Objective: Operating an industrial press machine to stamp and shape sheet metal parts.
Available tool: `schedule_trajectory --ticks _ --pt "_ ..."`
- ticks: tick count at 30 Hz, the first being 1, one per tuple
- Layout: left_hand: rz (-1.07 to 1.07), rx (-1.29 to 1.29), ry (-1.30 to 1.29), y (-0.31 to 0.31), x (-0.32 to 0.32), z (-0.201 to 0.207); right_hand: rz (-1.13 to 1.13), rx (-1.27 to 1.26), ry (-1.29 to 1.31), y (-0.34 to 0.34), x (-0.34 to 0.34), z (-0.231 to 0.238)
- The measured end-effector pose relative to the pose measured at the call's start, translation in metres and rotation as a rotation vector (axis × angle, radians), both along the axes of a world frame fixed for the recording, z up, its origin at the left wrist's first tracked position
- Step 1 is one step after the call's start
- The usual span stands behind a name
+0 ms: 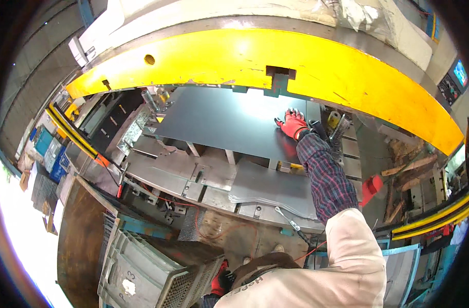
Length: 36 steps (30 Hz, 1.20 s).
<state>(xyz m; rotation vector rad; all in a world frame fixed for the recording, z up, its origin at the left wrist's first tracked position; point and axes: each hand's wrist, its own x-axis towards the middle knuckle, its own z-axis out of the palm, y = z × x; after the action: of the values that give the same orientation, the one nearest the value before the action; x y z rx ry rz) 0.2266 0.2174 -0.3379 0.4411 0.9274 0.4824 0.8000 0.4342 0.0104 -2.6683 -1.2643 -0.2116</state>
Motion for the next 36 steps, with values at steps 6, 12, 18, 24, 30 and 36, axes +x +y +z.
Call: schedule_trajectory --ticks 6,12,18,24,30,36 --pt "-0.684 0.999 1.009 -0.001 0.011 0.113 1.058 -0.004 0.282 -0.028 -0.198 0.010" --pt "0.012 1.024 0.604 0.008 -0.018 0.018 1.771 -0.671 1.269 -0.137 -0.361 -0.047" --pt "0.146 1.157 0.652 0.049 0.085 0.211 0.412 -0.162 2.968 -0.183 -0.368 -0.170" --pt "-1.094 0.695 1.070 0.061 0.042 0.069 0.527 -0.105 2.618 -0.217 -0.312 -0.173" --pt "-1.163 1.048 0.720 -0.002 -0.119 -0.095 0.543 0.046 0.481 -0.349 -0.235 -0.338" --pt "-0.525 0.707 0.638 0.020 -0.026 0.025 0.862 -0.532 0.693 -0.591 -0.185 -0.488"
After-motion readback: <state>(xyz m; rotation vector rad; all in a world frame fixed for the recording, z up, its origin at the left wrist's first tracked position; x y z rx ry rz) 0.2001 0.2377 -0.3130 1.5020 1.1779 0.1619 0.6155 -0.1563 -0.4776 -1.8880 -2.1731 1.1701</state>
